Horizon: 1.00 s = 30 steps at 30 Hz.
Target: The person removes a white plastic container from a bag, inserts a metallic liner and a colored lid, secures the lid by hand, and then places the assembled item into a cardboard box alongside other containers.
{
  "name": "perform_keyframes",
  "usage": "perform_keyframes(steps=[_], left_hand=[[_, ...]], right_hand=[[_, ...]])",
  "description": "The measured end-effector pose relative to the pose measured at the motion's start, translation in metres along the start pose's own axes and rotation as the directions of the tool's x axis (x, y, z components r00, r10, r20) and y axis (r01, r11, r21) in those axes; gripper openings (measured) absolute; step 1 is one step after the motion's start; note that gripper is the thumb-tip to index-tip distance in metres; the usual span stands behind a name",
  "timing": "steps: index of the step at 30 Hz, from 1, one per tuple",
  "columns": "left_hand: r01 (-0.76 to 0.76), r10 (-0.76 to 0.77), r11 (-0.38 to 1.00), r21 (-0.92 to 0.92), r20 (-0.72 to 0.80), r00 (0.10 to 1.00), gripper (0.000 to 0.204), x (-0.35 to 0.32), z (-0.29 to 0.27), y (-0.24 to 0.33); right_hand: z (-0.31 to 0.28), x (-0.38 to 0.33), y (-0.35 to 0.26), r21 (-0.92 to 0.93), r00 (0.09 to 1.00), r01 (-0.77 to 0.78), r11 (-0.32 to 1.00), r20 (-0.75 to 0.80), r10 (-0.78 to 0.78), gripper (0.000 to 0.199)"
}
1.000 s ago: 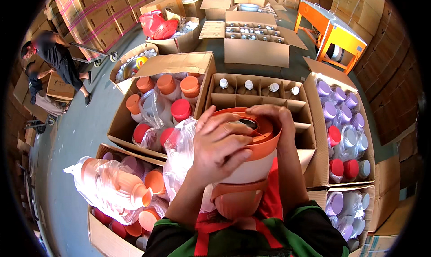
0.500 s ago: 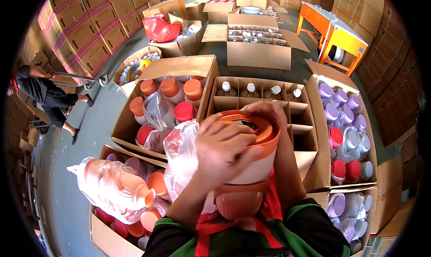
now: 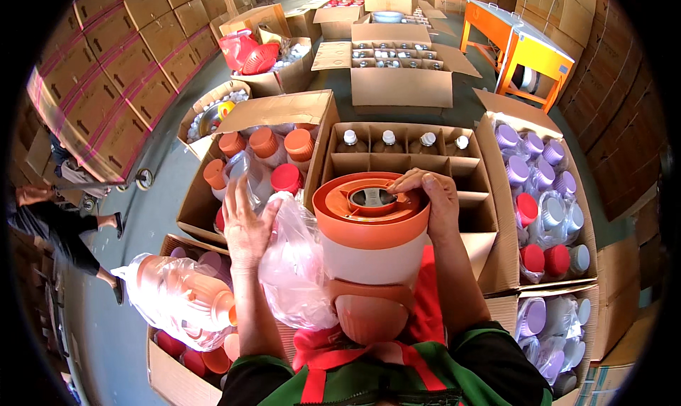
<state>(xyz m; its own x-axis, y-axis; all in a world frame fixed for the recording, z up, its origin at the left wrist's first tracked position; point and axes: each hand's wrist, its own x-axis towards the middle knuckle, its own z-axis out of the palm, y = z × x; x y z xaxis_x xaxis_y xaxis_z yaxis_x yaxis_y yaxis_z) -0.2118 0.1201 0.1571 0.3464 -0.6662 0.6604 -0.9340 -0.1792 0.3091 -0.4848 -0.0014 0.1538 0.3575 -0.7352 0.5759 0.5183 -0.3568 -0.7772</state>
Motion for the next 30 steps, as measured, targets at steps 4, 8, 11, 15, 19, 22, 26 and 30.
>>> perform_keyframes(steps=[4,8,11,15,19,22,26,30], left_hand=[[0.603,-0.226,0.795,-0.064,0.892,0.392,0.063,-0.046,0.028,-0.061],[0.946,-0.016,0.213,-0.244,0.967,0.253,0.045,-0.102,0.058,-0.046],[0.748,-0.11,-0.272,-0.605,0.792,0.601,0.039,-0.082,0.04,-0.034],[0.145,-0.469,-0.313,-0.939,0.286,0.835,0.035,0.025,-0.01,-0.061],[0.009,-0.035,0.992,-0.126,-0.202,0.979,0.031,0.105,0.019,-0.06],[-0.081,0.082,0.997,-0.016,0.207,0.975,0.047,0.074,0.087,-0.026],[0.139,-0.061,0.952,-0.273,0.276,0.959,0.05,0.008,0.152,0.005],[0.395,-0.196,0.687,-0.61,0.369,0.909,0.04,-0.013,0.162,0.013]], right_hand=[[-0.003,-0.003,-0.005,-0.023,1.0,-0.017,1.0,-0.006,0.017,0.044],[0.002,-0.003,-0.01,0.026,0.999,0.041,0.999,0.012,-0.041,0.044],[0.007,-0.008,-0.012,0.031,0.998,0.045,0.999,-0.034,-0.044,0.044],[0.004,-0.014,-0.013,0.027,0.999,0.034,0.999,0.01,-0.034,0.043],[-0.014,0.002,-0.001,0.333,0.991,-0.042,0.942,0.136,-0.004,0.048],[-0.031,0.022,0.029,0.609,0.952,-0.245,0.754,0.002,0.307,0.037],[-0.027,0.014,0.104,0.453,0.851,-0.523,0.722,0.224,0.475,0.036],[-0.027,-0.009,0.155,0.016,0.874,-0.474,0.88,0.124,0.469,0.031]])
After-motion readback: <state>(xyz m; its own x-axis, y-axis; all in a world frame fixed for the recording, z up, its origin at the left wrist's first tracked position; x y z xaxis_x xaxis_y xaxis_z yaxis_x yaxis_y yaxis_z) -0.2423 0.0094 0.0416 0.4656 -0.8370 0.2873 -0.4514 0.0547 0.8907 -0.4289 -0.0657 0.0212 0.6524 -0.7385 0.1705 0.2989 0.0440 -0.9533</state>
